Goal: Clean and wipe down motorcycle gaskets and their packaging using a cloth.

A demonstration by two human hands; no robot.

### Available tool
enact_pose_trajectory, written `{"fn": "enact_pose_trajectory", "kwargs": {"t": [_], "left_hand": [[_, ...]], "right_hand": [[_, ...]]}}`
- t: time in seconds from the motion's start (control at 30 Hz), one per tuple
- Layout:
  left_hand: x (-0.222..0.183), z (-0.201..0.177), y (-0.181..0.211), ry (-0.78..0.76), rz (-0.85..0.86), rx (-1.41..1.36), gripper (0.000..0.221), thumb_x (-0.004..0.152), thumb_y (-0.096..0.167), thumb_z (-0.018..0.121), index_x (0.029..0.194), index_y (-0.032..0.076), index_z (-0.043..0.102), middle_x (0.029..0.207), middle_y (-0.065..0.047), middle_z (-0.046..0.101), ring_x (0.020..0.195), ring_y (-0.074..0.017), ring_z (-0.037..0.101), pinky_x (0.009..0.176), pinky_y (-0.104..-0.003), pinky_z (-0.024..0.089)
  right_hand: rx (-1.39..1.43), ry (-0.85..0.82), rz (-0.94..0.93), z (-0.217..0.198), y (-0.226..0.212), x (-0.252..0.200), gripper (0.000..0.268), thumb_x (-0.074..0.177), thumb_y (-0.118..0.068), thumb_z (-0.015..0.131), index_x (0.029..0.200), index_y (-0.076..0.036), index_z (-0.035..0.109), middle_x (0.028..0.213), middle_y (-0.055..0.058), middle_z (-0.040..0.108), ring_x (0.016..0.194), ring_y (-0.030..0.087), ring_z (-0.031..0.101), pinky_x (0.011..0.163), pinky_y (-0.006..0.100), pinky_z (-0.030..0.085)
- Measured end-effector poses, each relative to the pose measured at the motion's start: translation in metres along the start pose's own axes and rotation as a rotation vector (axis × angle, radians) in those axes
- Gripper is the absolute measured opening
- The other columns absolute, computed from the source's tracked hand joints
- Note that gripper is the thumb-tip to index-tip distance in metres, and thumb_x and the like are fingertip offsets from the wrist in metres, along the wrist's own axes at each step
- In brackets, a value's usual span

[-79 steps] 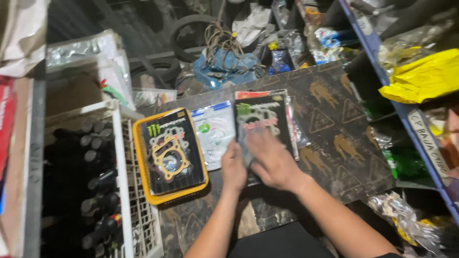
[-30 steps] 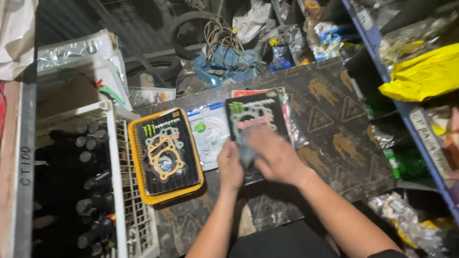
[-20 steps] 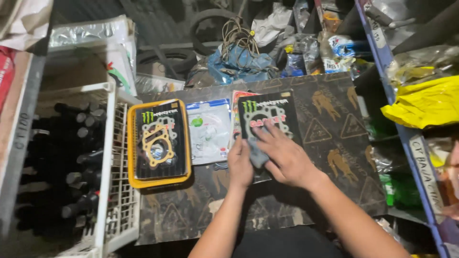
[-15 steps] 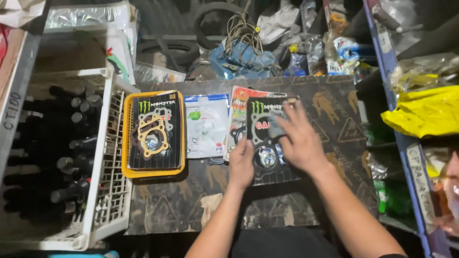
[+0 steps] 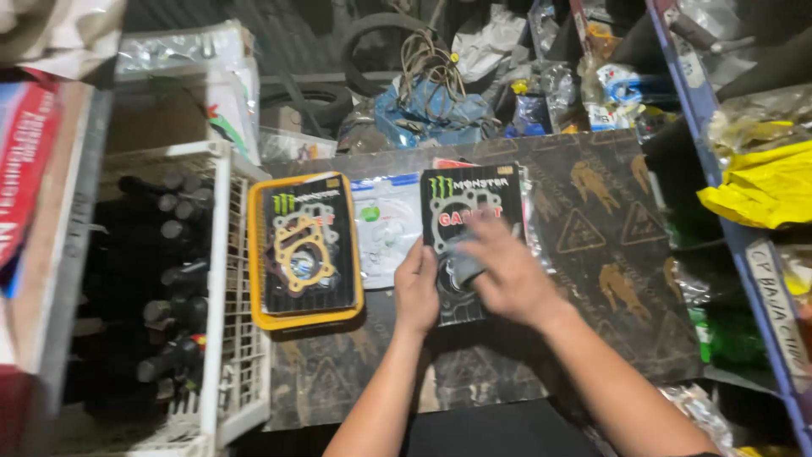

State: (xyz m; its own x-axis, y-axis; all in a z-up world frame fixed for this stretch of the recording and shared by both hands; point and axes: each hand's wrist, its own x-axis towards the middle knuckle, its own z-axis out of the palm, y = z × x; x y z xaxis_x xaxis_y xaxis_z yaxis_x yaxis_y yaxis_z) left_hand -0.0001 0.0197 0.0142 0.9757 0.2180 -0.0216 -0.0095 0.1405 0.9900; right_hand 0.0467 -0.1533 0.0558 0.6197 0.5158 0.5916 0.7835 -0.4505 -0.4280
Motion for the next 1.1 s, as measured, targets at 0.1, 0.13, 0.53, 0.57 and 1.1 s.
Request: {"fn": "enact_pose_trajectory", "kwargs": {"t": [0.1,0.13,0.53,0.57,1.1], "left_hand": [[-0.004,-0.013,0.008,-0.041,0.009,-0.031,0.042,0.108,0.029,0.047,0.138,0.006,0.065,0.133,-0.017,0.069,0.13,-0.0253,0.058,0.112,-0.047,0.042],[-0.001,-0.021,0.008,-0.052,0.007,-0.026,0.042,0.108,0.029,0.047,0.138,0.006,0.065,0.133,-0.017,0.069,0.13,-0.0253,0.058,0.112,-0.047,0.042],[-0.001,-0.024,-0.011,-0.061,-0.021,-0.012,0.042,0.108,0.026,0.048,0.137,0.001,0.064,0.128,-0.022,0.07,0.124,-0.0286,0.06,0.108,-0.05,0.045],[0.001,-0.022,-0.002,-0.041,-0.013,-0.012,0.043,0.108,0.027,0.047,0.139,0.002,0.063,0.13,-0.02,0.07,0.127,-0.0282,0.06,0.11,-0.049,0.044],[-0.022,0.053,-0.053,0.05,0.024,0.01,0.042,0.107,0.024,0.046,0.14,0.002,0.062,0.136,-0.02,0.066,0.132,-0.029,0.057,0.114,-0.047,0.039]], "right_hand": [[-0.236,0.113,0.135,0.002,0.002,0.01,0.043,0.085,-0.002,0.061,0.128,-0.001,0.067,0.15,0.024,0.054,0.139,0.048,0.049,0.117,0.054,0.04],[-0.239,0.119,0.144,0.013,-0.005,0.014,0.043,0.085,-0.002,0.061,0.128,-0.001,0.067,0.15,0.024,0.054,0.139,0.048,0.049,0.117,0.054,0.04],[-0.246,0.078,0.067,0.029,-0.022,0.025,0.046,0.086,-0.003,0.059,0.132,-0.008,0.068,0.143,0.022,0.061,0.136,0.046,0.053,0.117,0.053,0.041],[-0.131,0.037,0.009,0.03,-0.016,0.017,0.046,0.085,-0.006,0.06,0.129,-0.009,0.069,0.148,0.019,0.057,0.14,0.048,0.048,0.117,0.054,0.04],[-0.199,-0.092,0.039,-0.014,0.058,-0.016,0.075,0.09,-0.018,0.053,0.161,-0.005,0.031,0.168,0.022,0.024,0.152,0.054,0.013,0.125,0.059,0.018]]}}
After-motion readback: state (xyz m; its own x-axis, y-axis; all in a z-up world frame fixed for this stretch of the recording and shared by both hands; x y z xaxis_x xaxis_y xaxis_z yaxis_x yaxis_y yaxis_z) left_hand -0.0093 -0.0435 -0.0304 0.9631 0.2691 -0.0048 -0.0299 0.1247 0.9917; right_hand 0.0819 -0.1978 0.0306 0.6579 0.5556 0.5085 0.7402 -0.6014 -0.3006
